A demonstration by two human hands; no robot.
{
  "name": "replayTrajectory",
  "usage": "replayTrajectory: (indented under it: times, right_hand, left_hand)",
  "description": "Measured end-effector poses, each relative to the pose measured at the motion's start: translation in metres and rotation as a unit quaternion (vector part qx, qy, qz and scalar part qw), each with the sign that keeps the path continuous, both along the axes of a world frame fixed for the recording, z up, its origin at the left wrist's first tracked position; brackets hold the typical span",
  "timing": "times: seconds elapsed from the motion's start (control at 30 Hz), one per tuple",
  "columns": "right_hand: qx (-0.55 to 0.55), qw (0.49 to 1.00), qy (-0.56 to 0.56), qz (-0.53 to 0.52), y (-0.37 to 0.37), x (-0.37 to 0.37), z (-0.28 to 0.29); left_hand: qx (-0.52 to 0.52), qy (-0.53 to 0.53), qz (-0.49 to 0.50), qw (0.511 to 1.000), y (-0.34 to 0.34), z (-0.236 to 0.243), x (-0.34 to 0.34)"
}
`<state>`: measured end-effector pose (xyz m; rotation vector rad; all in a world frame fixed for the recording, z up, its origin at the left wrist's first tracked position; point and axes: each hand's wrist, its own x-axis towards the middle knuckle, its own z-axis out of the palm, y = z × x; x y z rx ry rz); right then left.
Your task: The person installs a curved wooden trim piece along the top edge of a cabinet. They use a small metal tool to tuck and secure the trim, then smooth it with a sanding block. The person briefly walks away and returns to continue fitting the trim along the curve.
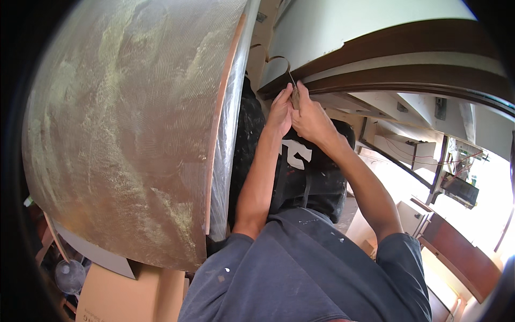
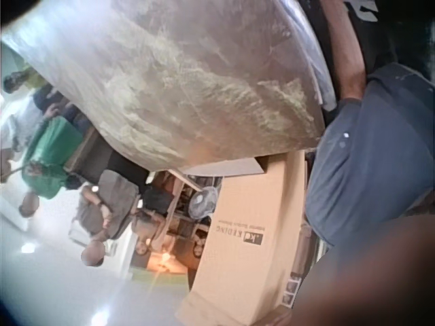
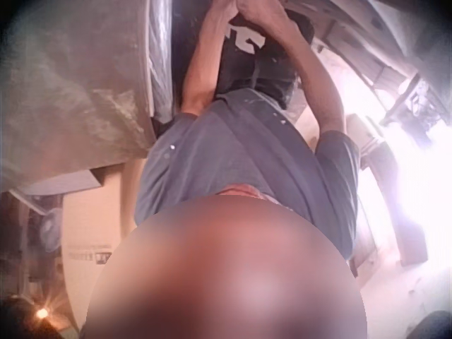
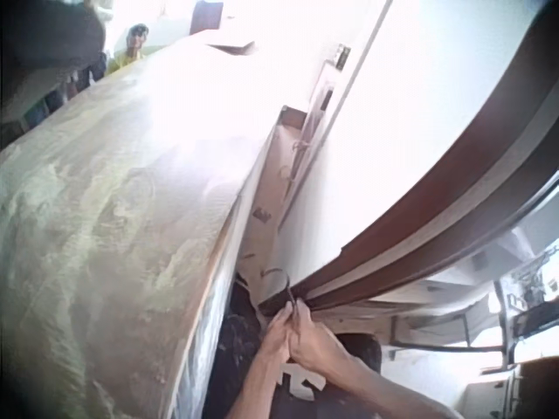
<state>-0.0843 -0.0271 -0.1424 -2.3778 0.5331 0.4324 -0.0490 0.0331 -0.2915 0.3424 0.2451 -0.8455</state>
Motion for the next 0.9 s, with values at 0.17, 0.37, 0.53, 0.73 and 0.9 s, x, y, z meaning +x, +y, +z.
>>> replayTrajectory:
  times: [0.17, 0.37, 0.53, 0.73, 0.9]
  right_hand:
    - [0.099, 0.988, 0.119, -0.022, -0.004, 0.024, 0.042]
    - [-0.321, 0.886, 0.073, 0.326, -0.003, 0.041, 0.056]
    - [-0.449, 0.771, 0.071, 0.447, 0.008, 0.065, 0.062]
    - [-0.427, 0.771, 0.251, 0.401, 0.022, 0.103, 0.066]
    - [-0.366, 0.819, 0.205, 0.391, 0.014, 0.136, 0.066]
  left_hand:
    - [-0.114, 0.071, -0.050, 0.990, -0.009, 0.008, -0.004]
    - [-0.147, 0.201, 0.107, 0.963, -0.045, 0.038, -0.006]
    - [-0.174, 0.223, 0.152, 0.947, -0.062, 0.048, -0.004]
    - [-0.261, 0.247, 0.198, 0.912, -0.075, 0.029, 0.012]
    - [-0.224, 0.253, 0.252, 0.907, -0.089, 0.027, 0.016]
